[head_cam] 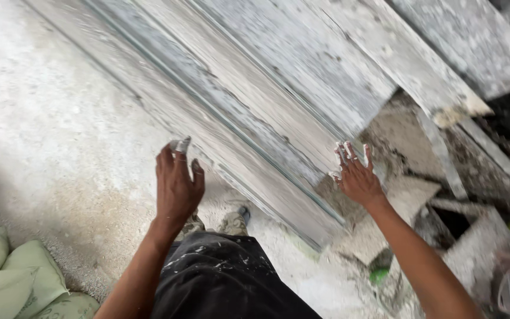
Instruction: The person applies a white plaster slurry by hand onto long decorative plaster moldings laid on a workbench, rubbing the coating along the surfaces and edges. They then mix slurry in a bucket by hand and pour it along a molding, and briefly handle hanging decorative ceiling medallions.
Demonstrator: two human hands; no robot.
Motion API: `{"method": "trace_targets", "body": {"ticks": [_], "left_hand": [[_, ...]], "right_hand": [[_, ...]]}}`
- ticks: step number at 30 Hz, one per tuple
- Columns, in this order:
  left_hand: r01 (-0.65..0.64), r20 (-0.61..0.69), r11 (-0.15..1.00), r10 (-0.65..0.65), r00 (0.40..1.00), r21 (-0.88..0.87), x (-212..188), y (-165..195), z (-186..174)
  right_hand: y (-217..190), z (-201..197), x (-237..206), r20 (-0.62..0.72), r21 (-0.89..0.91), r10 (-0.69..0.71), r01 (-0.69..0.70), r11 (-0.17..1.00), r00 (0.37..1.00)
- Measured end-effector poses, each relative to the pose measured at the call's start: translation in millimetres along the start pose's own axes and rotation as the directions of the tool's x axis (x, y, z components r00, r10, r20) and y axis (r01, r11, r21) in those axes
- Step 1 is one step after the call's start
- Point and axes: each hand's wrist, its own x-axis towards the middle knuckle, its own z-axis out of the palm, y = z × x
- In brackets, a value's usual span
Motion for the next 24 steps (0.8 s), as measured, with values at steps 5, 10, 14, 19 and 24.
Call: {"method": "trace_targets", "body": {"ticks": [5, 10, 14, 19, 24], "left_hand": [[0.139, -0.014, 0.990, -0.139, 0.990, -0.014, 15.5, -37.0, -32.4], [0.237, -0.070, 0.969, -0.242, 0.968, -0.072, 40.1, -111.9, -59.0], [0.289, -0.134, 0.943, -0.311, 0.941, -0.164, 76.3, -207.2, -75.8], [0.360, -0.095, 0.918, -0.378, 0.921, -0.168, 148.4, -341.3, -130.5], [0.398, -0.094, 0.909, -0.410, 0.907, -0.123, 229.3, -456.6, -219.5]], "right_hand": [[-42.6, -27.1, 131.8, 0.034, 0.068, -0.045, 0.042, 0.997, 0.998], [-93.3, -58.5, 285.3, -0.065, 0.095, -0.095, 0.101, 0.990, 0.993], [-135.0, -84.6, 415.3, -0.069, 0.093, -0.128, 0.134, 0.987, 0.989], [-191.2, -123.8, 578.1, 0.000, 0.040, -0.139, 0.139, 0.989, 0.990], [-251.7, -163.5, 734.9, -0.031, -0.004, -0.167, 0.167, 0.986, 0.985]]}}
